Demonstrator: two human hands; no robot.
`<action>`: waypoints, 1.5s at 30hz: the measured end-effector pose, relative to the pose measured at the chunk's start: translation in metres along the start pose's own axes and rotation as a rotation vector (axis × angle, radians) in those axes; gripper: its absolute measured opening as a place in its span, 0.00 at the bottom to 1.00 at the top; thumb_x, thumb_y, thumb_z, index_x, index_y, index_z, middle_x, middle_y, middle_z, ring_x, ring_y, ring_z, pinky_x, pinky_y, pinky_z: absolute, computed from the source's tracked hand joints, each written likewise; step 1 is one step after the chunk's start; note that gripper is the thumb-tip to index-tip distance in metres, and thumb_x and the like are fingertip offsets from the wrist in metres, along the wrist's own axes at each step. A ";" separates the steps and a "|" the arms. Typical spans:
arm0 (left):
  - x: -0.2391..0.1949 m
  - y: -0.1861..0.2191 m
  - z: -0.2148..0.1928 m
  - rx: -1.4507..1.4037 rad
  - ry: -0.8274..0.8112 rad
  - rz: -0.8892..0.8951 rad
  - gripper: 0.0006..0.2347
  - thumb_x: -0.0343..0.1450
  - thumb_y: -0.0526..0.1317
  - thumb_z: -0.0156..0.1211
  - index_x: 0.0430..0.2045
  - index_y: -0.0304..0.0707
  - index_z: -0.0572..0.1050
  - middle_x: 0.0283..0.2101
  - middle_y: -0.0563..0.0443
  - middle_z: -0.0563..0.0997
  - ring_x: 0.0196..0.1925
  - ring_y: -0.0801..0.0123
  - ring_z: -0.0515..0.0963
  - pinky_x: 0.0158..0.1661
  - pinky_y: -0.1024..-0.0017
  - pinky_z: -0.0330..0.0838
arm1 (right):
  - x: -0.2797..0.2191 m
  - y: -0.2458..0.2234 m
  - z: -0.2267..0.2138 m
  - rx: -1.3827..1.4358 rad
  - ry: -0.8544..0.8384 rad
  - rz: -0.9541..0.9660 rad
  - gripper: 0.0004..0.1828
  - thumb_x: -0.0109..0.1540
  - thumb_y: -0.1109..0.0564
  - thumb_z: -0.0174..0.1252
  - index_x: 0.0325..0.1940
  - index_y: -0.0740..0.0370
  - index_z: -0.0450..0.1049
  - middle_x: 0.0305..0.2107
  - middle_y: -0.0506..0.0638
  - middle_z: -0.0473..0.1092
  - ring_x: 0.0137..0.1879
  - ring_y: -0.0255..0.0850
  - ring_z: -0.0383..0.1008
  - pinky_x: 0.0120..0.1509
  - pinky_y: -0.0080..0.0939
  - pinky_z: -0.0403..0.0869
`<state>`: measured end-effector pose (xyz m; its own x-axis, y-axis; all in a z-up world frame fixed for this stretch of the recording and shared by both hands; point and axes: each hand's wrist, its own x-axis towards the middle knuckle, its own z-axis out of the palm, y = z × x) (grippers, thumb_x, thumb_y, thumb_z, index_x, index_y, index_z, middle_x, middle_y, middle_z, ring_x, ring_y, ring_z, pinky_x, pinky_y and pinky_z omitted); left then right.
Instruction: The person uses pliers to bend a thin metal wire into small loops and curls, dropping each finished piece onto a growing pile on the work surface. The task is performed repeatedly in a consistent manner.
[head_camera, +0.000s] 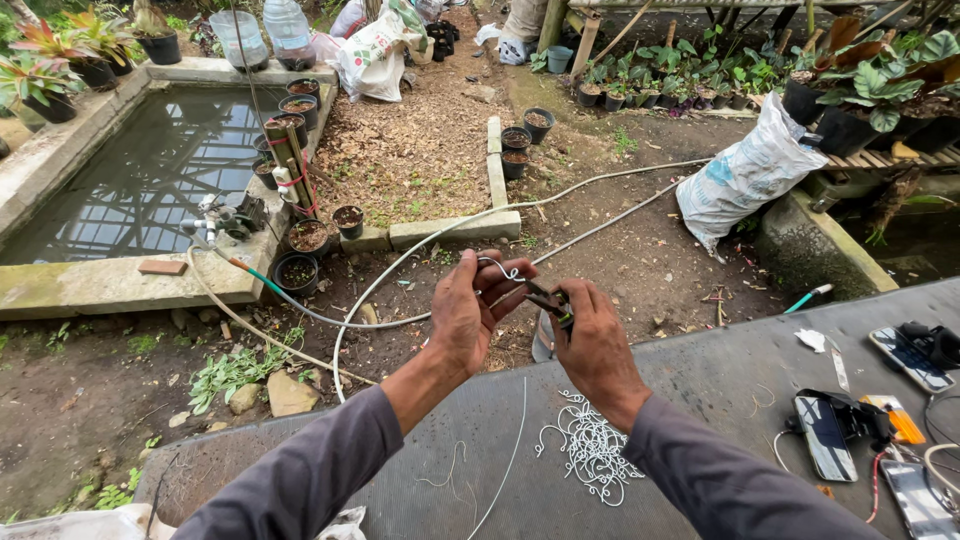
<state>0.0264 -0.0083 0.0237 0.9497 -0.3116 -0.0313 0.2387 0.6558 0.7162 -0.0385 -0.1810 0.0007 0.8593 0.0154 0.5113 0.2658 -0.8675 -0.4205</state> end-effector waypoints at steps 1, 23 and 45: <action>0.000 -0.001 0.001 0.017 -0.003 -0.006 0.17 0.80 0.47 0.34 0.47 0.33 0.68 0.44 0.32 0.83 0.47 0.54 0.86 0.47 0.64 0.81 | 0.000 0.000 -0.001 -0.004 0.006 -0.008 0.17 0.66 0.57 0.56 0.56 0.64 0.63 0.44 0.60 0.69 0.51 0.55 0.74 0.52 0.54 0.76; -0.006 -0.005 -0.014 0.226 -0.055 -0.075 0.17 0.79 0.48 0.36 0.37 0.36 0.71 0.35 0.38 0.85 0.40 0.62 0.86 0.51 0.62 0.82 | -0.004 0.019 0.008 -0.060 -0.071 -0.177 0.14 0.64 0.52 0.60 0.43 0.66 0.69 0.32 0.55 0.70 0.35 0.46 0.74 0.37 0.44 0.75; 0.024 0.017 -0.068 0.262 -0.452 -0.176 0.16 0.82 0.49 0.32 0.44 0.39 0.69 0.40 0.46 0.78 0.44 0.59 0.81 0.51 0.49 0.78 | -0.005 0.032 0.023 0.697 -0.554 0.694 0.23 0.68 0.42 0.51 0.44 0.65 0.77 0.35 0.51 0.80 0.39 0.39 0.78 0.43 0.39 0.77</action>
<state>0.0673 0.0421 -0.0118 0.7047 -0.7032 0.0947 0.2732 0.3921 0.8784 -0.0242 -0.1973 -0.0326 0.9456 0.0068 -0.3254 -0.3073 -0.3103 -0.8996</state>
